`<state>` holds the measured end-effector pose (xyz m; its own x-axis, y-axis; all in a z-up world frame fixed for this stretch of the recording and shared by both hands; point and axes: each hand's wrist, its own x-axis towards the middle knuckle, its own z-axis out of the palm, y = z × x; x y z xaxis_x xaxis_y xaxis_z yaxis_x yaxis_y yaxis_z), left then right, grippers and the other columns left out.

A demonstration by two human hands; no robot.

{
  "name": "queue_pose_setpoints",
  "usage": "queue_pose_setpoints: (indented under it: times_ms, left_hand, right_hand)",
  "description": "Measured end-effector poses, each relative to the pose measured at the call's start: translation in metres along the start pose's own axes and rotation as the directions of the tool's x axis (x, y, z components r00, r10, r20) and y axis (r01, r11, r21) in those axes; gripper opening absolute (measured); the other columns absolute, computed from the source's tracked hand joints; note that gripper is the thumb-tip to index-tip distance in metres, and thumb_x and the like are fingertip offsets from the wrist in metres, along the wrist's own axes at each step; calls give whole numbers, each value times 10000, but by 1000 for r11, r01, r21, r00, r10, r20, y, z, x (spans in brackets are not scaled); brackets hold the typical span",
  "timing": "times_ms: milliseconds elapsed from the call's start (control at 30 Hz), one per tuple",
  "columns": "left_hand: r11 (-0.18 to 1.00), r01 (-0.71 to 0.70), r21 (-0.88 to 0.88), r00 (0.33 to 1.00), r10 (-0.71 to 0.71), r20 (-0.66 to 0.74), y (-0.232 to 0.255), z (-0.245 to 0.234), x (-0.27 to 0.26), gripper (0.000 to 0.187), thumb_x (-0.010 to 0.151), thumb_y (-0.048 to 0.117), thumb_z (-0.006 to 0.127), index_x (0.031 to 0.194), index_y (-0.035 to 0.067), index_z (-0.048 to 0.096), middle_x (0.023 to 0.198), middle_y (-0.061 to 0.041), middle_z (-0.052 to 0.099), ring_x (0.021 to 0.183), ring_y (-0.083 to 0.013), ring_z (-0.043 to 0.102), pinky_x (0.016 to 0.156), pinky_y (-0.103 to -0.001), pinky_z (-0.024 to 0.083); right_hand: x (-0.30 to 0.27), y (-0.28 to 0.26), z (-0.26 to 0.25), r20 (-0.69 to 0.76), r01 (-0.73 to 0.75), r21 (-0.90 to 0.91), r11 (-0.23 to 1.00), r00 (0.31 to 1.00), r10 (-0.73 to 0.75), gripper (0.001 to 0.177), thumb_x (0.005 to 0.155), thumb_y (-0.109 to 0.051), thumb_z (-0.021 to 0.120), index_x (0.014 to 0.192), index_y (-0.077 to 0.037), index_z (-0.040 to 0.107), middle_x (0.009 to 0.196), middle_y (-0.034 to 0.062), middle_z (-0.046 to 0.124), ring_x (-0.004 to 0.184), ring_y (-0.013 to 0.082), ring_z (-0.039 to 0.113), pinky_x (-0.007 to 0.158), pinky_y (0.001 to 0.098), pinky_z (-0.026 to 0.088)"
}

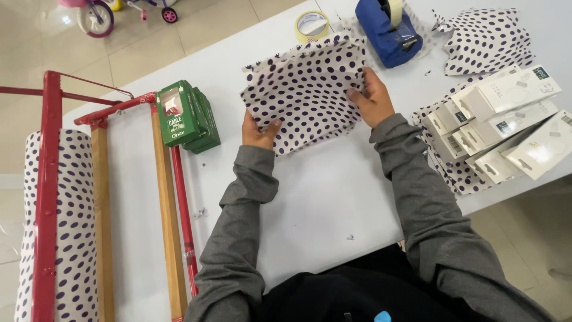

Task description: The person wraps several small boxes in polka-dotted paper by hand on a white table, securing the paper with clear tape from a dispenser and then stacking the wrapped boxes together.

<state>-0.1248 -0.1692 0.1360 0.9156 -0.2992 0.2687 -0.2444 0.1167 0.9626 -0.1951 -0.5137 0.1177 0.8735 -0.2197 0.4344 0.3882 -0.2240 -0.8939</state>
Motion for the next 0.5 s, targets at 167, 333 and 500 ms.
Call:
queue_pose_setpoints:
  times_ms: [167,333,500]
  left_hand:
    - [987,-159,22,986,160,-47,11,2,-15,590,929,111,858,1450,141,582,1233,-110,715,1201,-287,706,1119,-502,582]
    - [999,27,42,997,-24,-67,-14,7,-39,391,971,143,784,1338,113,654,1100,-95,769,1039,-250,754,1023,-462,649]
    - [951,-268,158,931,297,-211,33,24,-26,334,1005,191,827,1292,93,690,1080,-113,810,1031,-237,787,905,-403,674]
  right_hand:
    - [-23,-53,34,-52,118,95,988,992,-113,498,1045,4,613,1528,-50,507,1437,183,641,1372,342,602,1191,554,477]
    - [-52,-22,43,-50,-86,27,996,995,87,513,1022,16,561,1533,-18,526,1431,209,672,1365,352,615,1214,565,455]
    - [-45,-49,37,-144,292,-152,944,939,-313,310,1107,-43,570,1413,4,572,1209,209,734,1163,352,721,1015,526,596]
